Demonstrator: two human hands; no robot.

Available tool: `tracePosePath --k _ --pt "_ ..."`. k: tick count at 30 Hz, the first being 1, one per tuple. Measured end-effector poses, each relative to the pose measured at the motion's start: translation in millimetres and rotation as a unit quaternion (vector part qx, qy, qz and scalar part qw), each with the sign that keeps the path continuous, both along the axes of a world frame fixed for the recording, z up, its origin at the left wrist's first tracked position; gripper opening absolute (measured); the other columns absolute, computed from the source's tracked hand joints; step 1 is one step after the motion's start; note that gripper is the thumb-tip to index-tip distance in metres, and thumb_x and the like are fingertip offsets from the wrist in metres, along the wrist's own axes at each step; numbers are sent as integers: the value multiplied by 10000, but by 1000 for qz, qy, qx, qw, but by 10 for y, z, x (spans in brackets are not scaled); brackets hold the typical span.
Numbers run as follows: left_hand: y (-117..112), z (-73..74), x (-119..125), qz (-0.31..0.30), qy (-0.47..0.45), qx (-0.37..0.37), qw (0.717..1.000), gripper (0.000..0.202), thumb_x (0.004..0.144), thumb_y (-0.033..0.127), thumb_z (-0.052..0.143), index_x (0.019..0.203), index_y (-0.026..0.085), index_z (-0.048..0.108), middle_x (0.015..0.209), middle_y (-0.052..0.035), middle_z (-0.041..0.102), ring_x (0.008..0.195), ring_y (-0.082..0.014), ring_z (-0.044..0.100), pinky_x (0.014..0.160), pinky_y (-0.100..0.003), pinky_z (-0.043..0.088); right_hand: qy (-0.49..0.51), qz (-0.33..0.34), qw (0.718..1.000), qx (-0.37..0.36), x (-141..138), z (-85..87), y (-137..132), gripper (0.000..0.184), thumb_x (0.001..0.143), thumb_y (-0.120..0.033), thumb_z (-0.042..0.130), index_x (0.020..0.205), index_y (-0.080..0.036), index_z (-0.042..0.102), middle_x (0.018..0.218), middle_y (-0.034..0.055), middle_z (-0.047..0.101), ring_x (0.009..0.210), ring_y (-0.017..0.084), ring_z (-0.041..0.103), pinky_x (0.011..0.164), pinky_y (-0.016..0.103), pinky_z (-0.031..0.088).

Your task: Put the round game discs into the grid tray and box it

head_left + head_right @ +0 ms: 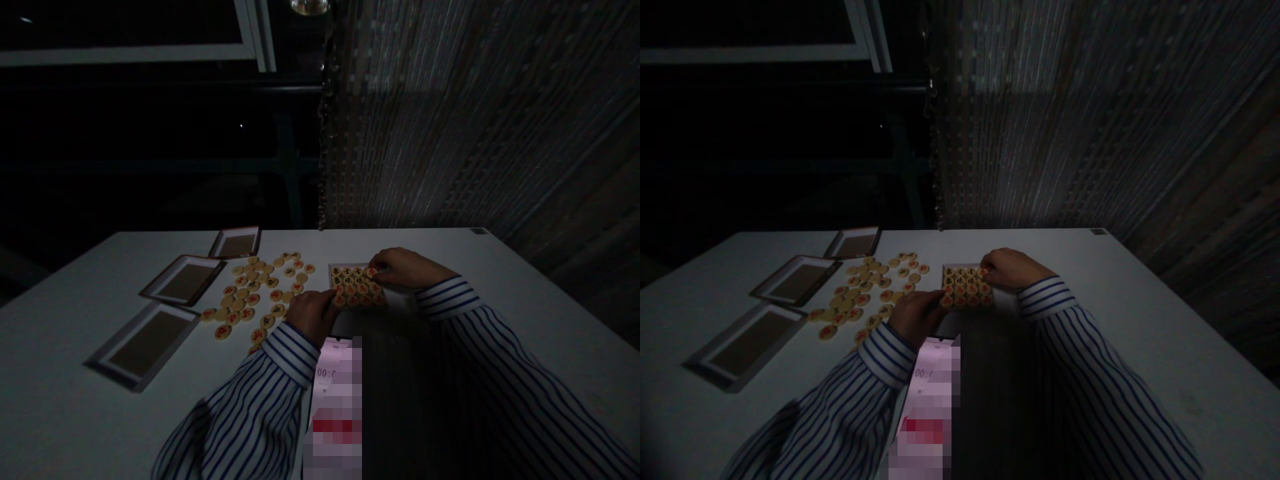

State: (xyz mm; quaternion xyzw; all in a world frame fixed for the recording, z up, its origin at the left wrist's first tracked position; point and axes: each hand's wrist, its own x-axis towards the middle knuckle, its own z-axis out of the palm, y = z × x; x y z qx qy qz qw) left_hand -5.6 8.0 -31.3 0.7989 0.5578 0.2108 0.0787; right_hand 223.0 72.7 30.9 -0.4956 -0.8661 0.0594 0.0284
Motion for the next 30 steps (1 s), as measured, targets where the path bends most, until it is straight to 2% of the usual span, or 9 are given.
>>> tracePosePath --k 12,19,30 --pt "20 -21 -15 -20 -10 -1 1000 326 803 317 533 1098 197 602 944 -77 684 941 -211 604 861 -362 448 -6 6 1000 0 -17 -11 -21 308 740 -291 527 990 -183 669 960 82 674 882 211 601 774 283 424" --pt "17 -28 -11 -10 -15 4 1000 329 779 288 570 1093 197 606 958 -79 682 965 -218 594 881 -368 432 2 3 1000 -9 -9 -24 -3 306 741 -287 535 990 -178 675 960 92 673 884 210 597 790 290 421" --pt "-3 25 -12 -16 -6 3 1000 326 798 308 539 1098 197 599 945 -74 686 935 -211 605 853 -355 448 -1 -2 1000 -22 3 -33 17 310 741 -293 541 1002 -188 673 979 90 670 902 210 595 806 295 426"
